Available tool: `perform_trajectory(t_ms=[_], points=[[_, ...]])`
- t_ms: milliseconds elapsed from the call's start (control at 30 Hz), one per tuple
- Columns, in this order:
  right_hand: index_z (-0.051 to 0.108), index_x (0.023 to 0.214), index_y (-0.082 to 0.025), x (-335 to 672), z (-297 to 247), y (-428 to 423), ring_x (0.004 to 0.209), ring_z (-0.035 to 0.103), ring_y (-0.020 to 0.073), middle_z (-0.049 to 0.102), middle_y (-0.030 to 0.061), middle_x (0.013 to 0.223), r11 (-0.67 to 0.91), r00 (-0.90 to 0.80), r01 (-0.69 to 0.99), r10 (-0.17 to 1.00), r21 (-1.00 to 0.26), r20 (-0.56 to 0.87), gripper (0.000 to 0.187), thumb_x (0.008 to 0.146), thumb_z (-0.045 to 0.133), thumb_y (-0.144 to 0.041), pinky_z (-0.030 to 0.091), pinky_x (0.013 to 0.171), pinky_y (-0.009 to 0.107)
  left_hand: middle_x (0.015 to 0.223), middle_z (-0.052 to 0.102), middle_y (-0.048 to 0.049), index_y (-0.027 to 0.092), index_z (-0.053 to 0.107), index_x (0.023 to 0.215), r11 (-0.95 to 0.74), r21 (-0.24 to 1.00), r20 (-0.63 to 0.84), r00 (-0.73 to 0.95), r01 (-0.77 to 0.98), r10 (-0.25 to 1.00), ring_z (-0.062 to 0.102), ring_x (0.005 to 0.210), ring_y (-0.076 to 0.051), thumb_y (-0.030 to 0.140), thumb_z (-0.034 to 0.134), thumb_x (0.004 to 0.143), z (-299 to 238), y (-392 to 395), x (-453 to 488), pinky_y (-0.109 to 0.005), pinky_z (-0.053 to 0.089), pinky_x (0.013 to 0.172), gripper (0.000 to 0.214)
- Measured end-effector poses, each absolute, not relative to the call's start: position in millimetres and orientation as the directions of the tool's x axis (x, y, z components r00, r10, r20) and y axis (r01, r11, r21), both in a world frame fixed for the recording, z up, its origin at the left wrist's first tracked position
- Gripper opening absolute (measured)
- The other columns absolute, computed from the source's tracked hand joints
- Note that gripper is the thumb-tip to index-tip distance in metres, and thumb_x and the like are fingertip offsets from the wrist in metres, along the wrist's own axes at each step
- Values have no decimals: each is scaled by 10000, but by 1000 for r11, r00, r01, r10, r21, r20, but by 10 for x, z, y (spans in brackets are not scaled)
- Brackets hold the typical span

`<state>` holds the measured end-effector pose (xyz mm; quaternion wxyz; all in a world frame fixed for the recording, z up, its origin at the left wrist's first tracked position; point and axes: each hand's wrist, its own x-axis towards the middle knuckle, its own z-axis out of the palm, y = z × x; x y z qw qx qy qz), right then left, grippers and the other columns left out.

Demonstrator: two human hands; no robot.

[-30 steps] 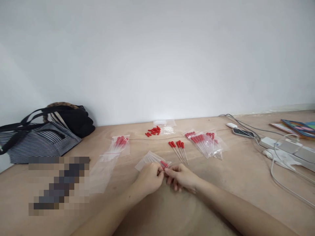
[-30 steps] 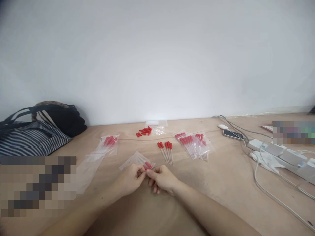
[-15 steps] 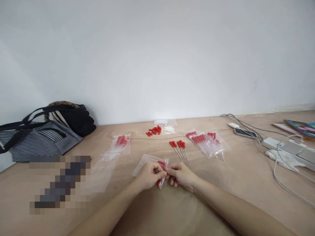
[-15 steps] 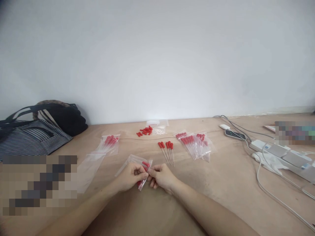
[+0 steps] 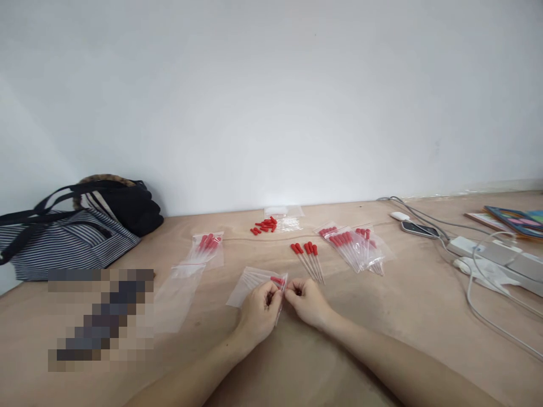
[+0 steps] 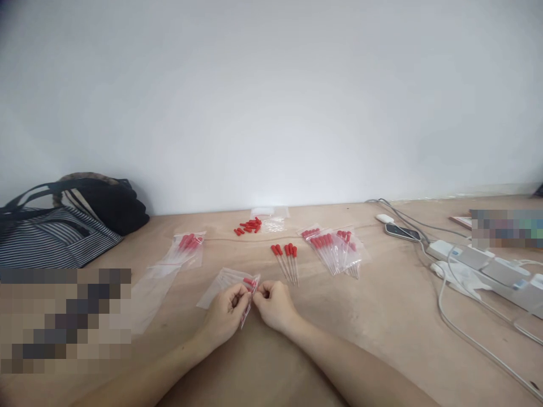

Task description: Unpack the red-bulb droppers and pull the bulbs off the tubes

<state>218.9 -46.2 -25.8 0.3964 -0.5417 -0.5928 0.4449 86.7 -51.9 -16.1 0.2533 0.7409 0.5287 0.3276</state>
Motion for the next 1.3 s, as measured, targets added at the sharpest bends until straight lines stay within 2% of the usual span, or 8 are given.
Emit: perform_trajectory(t_ms=[167,433,567,633,733,933,1133,1300], points=[[435,452,-163,2167,-240,-469,477,357,64,391,-60,455,2,-30,372,999,-928,-10,161,612,445,-152,249,468,189,495,415,40,200,372,566,-318,622,280,176,716,944,413,481,-118,258,359,767,-175,-547,869,-217,268,468,210],[473,517,-168,2197,-256,-435,355,373,60,443,-55,429,-99,-21,401,993,-911,-118,163,670,417,-171,259,396,187,492,478,31,188,445,572,-334,705,270,198,626,942,457,482,-118,330,380,805,-122,-540,801,-215,336,475,280],[536,712,-170,2357,-262,-474,439,438,83,498,-45,509,9,-6,445,1000,-896,7,67,679,486,-200,326,448,191,890,621,-50,183,569,913,-540,555,294,459,632,839,559,850,-185,365,471,789,18,-462,572,-299,433,764,241],[558,738,-172,2439,-255,-515,497,461,95,519,-30,544,142,-58,504,990,-852,131,81,682,506,-201,348,491,197,1185,523,-90,196,480,1164,-642,417,274,585,643,764,448,1108,-244,405,541,747,76,-395,415,-391,346,940,470],[629,757,-190,2504,-223,-577,595,512,107,586,7,686,305,-222,576,951,-758,214,138,713,498,-202,368,559,210,1392,312,-103,205,296,1337,-693,263,142,683,672,716,214,1288,-292,484,523,760,99,-313,234,-481,202,1030,680],[674,907,-313,2473,-180,-589,735,521,139,597,2,733,400,-293,727,916,-558,275,218,784,494,-310,348,640,241,1440,190,-78,243,177,1378,-705,160,-15,716,691,698,152,1319,-254,465,315,886,28,-312,180,-486,141,1052,557],[691,849,-316,2428,-177,-504,780,508,144,609,1,778,362,-249,785,928,-504,279,225,804,470,-313,341,673,252,1444,163,-69,256,162,1376,-707,130,-38,716,695,697,127,1324,-225,389,252,923,-1,-326,188,-482,126,1054,481],[631,1035,-318,2417,-185,-475,778,499,164,597,12,781,351,-270,788,935,-505,228,325,713,585,-304,338,707,282,1445,159,-80,267,181,1373,-691,156,34,695,706,718,147,1319,-249,384,299,913,-47,-332,175,-494,168,1039,488]])
